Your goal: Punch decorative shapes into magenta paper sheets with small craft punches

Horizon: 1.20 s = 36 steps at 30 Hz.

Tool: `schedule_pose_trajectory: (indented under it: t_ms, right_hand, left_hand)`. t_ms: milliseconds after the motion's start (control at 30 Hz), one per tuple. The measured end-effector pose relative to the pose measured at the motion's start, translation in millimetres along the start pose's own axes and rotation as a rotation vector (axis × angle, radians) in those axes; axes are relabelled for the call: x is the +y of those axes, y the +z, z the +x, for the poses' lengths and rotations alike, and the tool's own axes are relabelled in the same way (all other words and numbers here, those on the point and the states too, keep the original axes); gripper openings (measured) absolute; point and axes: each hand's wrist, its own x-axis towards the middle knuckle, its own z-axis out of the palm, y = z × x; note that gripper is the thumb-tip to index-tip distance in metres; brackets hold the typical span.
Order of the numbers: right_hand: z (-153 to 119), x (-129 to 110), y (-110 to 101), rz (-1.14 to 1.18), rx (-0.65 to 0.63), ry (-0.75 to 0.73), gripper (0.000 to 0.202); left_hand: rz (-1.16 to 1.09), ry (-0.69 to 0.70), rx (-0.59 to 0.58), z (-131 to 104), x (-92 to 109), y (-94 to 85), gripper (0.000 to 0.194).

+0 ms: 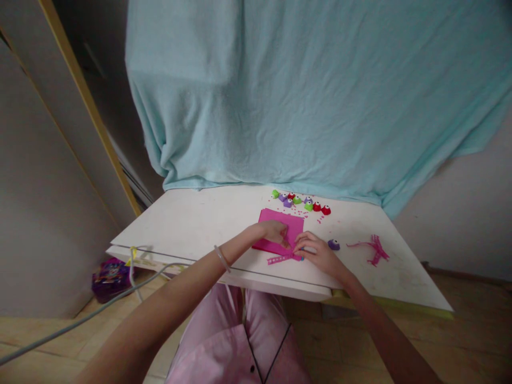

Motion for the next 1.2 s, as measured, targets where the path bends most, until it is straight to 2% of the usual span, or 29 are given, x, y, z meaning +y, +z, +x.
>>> schedule_pose_trajectory:
  t_ms: [467, 967, 1067, 1133, 1200]
  right_hand:
    - [-16, 6, -12, 0.0, -0.018, 0.006, 0.016]
    - [-31, -5, -16, -0.023, -0.003, 0.062, 0.016]
    - [-40, -15, -22, -0.014, 0.07, 0.077, 0.017]
    - [-50, -20, -31, 0.036, 0.188, 0.145, 0.018]
    - [-61, -19, -47, 0.098, 0.359, 0.247, 0.024]
  left_hand:
    - [-0.027, -0.012, -0.003, 2, -2, 0.8, 0.052]
    - [-0.051, 0.003, 0.017, 3, -3, 1.5, 0.046]
    - [-0.04, 0.022, 0.019, 3, -5, 2.6, 0.045]
    - [-0.031, 0.026, 0.022, 2, -6, 2.6, 0.045]
    - [-0.015, 0.027, 0.033, 0, -5, 2.7, 0.048]
